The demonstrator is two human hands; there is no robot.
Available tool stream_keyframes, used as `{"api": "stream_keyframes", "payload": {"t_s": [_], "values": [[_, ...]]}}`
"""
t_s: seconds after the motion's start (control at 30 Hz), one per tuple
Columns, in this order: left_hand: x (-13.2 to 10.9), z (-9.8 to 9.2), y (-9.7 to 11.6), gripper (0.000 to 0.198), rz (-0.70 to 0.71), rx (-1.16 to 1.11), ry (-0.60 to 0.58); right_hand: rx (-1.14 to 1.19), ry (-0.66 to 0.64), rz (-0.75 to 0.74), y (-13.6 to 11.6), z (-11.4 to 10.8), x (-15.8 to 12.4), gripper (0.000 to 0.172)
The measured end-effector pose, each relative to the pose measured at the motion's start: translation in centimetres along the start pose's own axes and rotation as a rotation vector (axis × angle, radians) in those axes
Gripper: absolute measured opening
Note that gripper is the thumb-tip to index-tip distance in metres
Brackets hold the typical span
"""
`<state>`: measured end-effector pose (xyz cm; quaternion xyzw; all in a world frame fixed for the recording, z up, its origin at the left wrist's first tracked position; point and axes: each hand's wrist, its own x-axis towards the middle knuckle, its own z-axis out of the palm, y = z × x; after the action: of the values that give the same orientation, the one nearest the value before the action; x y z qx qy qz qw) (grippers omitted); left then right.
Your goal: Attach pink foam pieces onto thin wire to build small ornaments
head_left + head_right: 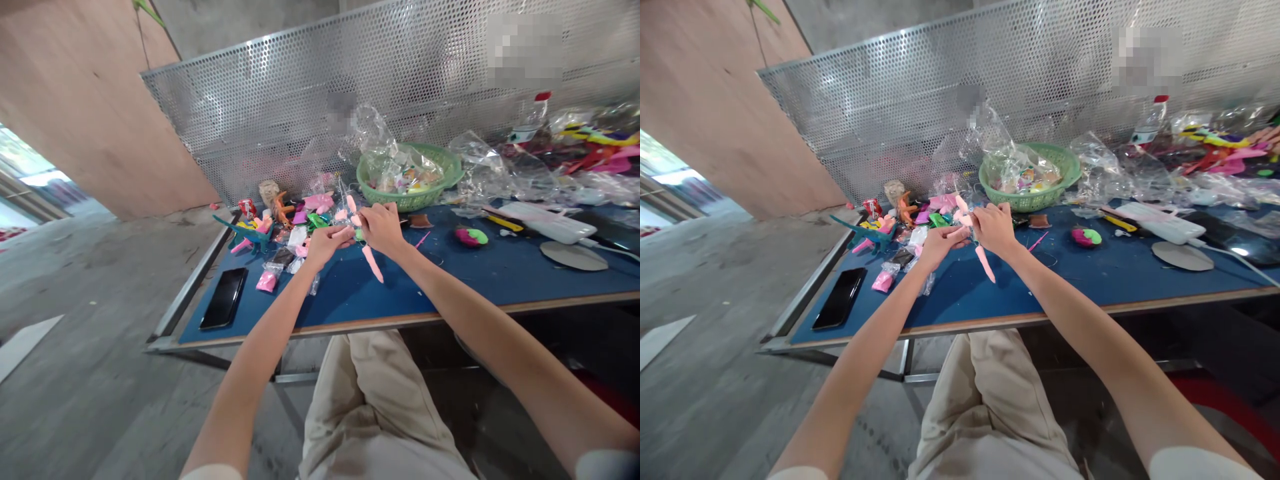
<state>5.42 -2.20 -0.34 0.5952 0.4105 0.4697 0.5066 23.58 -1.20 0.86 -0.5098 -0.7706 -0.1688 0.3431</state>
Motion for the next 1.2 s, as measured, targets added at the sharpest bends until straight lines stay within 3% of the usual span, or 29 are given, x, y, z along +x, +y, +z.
{"api": "stream_keyframes", "payload": {"t_s": [0.3, 0.53, 0.87, 1.03, 1.2], "values": [[0.32, 0.01, 0.12, 0.023, -0.223, -0.264, 0.003, -0.027, -0.020, -0.061, -0.17, -0.50, -0.05, 0.038], [0.46, -0.16, -0.44, 0.010, -0.205, -0.272, -0.008, -0.031, -0.034, -0.072, -0.38, -0.68, 0.02, 0.041], [0.18, -0.35, 0.06, 0.024, -0.246, -0.198, -0.041, -0.036, -0.033, -0.067, 0.11, -0.38, 0.00, 0.037], [0.17, -0.44, -0.12, 0.017, -0.240, -0.146, -0.085, -0.048, -0.020, -0.047, 0.53, -0.51, 0.05, 0.036], [0.17, -0.25, 0.01, 0.018, -0.224, -0.174, -0.053, -0.040, -0.014, -0.032, 0.59, -0.57, 0.07, 0.034]]}}
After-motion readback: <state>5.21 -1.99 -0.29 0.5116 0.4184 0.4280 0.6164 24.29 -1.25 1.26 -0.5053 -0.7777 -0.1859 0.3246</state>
